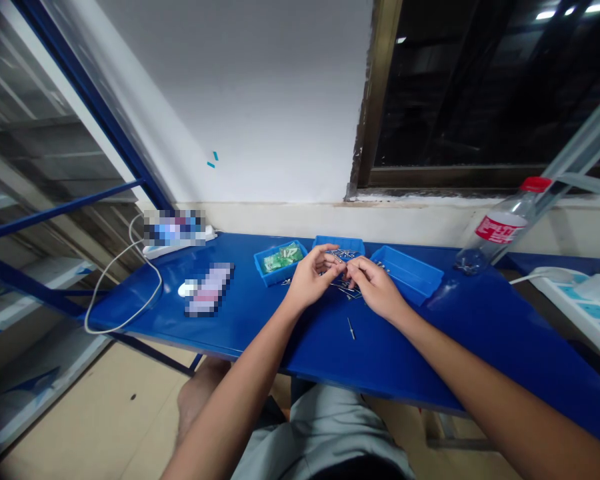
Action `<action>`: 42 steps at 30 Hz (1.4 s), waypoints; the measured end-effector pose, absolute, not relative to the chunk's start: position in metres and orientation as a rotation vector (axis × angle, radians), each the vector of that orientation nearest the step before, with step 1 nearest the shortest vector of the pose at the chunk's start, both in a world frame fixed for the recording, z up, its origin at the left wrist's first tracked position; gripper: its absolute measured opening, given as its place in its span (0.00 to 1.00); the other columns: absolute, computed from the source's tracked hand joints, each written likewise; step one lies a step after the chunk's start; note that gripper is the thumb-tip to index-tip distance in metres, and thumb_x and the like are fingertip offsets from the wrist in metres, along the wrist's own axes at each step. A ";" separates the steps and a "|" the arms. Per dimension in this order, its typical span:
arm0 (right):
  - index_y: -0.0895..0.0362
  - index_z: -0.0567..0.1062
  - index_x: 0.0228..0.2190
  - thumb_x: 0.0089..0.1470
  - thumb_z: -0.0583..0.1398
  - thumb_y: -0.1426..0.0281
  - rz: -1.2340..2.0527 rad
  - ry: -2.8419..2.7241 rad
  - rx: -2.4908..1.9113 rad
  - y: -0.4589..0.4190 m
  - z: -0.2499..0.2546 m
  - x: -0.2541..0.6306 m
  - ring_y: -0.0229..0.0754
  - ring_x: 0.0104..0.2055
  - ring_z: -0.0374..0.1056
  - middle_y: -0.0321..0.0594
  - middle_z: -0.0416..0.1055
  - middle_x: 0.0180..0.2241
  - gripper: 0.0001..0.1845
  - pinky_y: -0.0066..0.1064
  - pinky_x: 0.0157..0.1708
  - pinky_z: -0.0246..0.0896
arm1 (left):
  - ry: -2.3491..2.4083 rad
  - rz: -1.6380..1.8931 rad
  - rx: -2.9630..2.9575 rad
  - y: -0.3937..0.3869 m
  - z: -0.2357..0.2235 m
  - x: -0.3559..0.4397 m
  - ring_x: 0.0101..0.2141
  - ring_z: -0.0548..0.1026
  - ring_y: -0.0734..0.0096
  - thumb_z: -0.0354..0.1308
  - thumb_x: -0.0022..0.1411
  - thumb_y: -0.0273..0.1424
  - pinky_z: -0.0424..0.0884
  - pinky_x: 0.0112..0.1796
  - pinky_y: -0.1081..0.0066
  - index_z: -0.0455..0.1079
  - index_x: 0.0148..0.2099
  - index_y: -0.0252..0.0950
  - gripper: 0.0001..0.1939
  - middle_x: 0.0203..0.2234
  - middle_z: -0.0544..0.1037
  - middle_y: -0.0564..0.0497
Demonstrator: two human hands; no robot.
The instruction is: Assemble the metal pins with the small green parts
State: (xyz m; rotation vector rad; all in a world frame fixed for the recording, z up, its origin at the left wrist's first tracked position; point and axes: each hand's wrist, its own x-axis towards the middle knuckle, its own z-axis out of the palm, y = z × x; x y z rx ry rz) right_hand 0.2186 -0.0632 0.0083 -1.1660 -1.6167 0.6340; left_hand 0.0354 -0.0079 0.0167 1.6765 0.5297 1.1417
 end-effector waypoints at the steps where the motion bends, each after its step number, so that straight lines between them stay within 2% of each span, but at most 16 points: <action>1: 0.51 0.75 0.31 0.68 0.56 0.50 0.636 -1.625 -1.151 -0.064 0.010 0.217 0.45 0.34 0.70 0.40 0.73 0.35 0.21 0.39 0.40 0.71 | 0.512 1.138 1.613 -0.007 0.016 0.036 0.38 0.80 0.68 0.67 0.65 0.33 0.76 0.43 0.69 0.68 0.61 0.34 0.24 0.39 0.82 0.45; 6: 0.50 0.79 0.32 0.66 0.59 0.49 0.612 -1.651 -1.156 -0.067 0.011 0.212 0.47 0.36 0.71 0.44 0.74 0.39 0.20 0.39 0.34 0.73 | 0.526 1.106 1.473 -0.007 0.017 0.037 0.35 0.80 0.70 0.71 0.61 0.35 0.77 0.42 0.68 0.68 0.61 0.35 0.28 0.40 0.84 0.45; 10: 0.50 0.80 0.36 0.64 0.61 0.49 0.623 -1.583 -1.164 -0.066 0.008 0.212 0.44 0.32 0.71 0.44 0.75 0.42 0.19 0.38 0.31 0.74 | 0.644 1.111 1.586 -0.008 0.018 0.035 0.35 0.80 0.70 0.70 0.62 0.34 0.75 0.38 0.72 0.71 0.61 0.35 0.27 0.41 0.86 0.44; 16: 0.52 0.80 0.35 0.54 0.69 0.48 0.733 -1.398 -1.123 -0.061 0.004 0.215 0.41 0.29 0.71 0.41 0.76 0.38 0.21 0.37 0.31 0.75 | 0.666 1.088 1.734 -0.010 0.022 0.032 0.31 0.78 0.71 0.69 0.63 0.35 0.74 0.37 0.70 0.72 0.63 0.37 0.28 0.44 0.87 0.45; 19: 0.53 0.81 0.36 0.52 0.71 0.47 0.764 -1.343 -1.130 -0.059 0.003 0.218 0.41 0.28 0.72 0.41 0.78 0.35 0.22 0.35 0.29 0.73 | 0.632 1.075 1.776 -0.011 0.023 0.031 0.35 0.80 0.67 0.67 0.66 0.36 0.77 0.40 0.67 0.70 0.66 0.39 0.28 0.47 0.86 0.43; 24: 0.54 0.81 0.38 0.54 0.70 0.47 0.821 -1.293 -1.200 -0.058 0.003 0.220 0.39 0.24 0.69 0.40 0.78 0.29 0.24 0.30 0.23 0.66 | 0.652 1.175 1.812 -0.010 0.021 0.030 0.50 0.82 0.58 0.61 0.71 0.34 0.78 0.44 0.65 0.69 0.66 0.38 0.24 0.53 0.83 0.41; 28: 0.54 0.79 0.37 0.53 0.69 0.45 0.855 -1.226 -1.250 -0.059 0.007 0.218 0.36 0.23 0.67 0.38 0.76 0.28 0.25 0.26 0.19 0.60 | 0.799 1.207 1.947 -0.007 0.018 0.029 0.46 0.82 0.58 0.57 0.72 0.32 0.79 0.41 0.64 0.73 0.62 0.37 0.18 0.49 0.84 0.41; 31: 0.54 0.79 0.37 0.54 0.69 0.45 0.847 -1.203 -1.259 -0.057 0.007 0.218 0.35 0.23 0.65 0.37 0.75 0.28 0.25 0.26 0.19 0.59 | 0.792 1.111 2.198 -0.009 0.016 0.028 0.46 0.82 0.56 0.58 0.71 0.33 0.77 0.50 0.58 0.78 0.54 0.37 0.14 0.47 0.84 0.42; 34: 0.54 0.78 0.34 0.57 0.66 0.43 0.802 -1.207 -1.298 -0.055 0.005 0.221 0.35 0.20 0.63 0.36 0.72 0.24 0.26 0.26 0.18 0.57 | 0.659 0.943 2.417 -0.011 0.013 0.028 0.49 0.80 0.53 0.64 0.66 0.34 0.72 0.57 0.55 0.80 0.51 0.39 0.13 0.47 0.84 0.43; 38: 0.54 0.77 0.31 0.59 0.63 0.42 0.797 -1.303 -1.324 -0.054 0.002 0.223 0.36 0.19 0.62 0.36 0.72 0.22 0.27 0.28 0.17 0.57 | 0.573 0.766 2.501 -0.009 0.007 0.028 0.51 0.80 0.52 0.70 0.58 0.33 0.71 0.57 0.58 0.82 0.48 0.41 0.14 0.48 0.84 0.44; 42: 0.53 0.77 0.31 0.61 0.62 0.42 0.773 -1.384 -1.323 -0.057 0.001 0.221 0.36 0.19 0.63 0.36 0.73 0.23 0.27 0.29 0.19 0.59 | 0.607 0.719 2.570 -0.004 0.004 0.027 0.46 0.81 0.55 0.66 0.60 0.27 0.73 0.53 0.61 0.82 0.47 0.41 0.12 0.45 0.85 0.45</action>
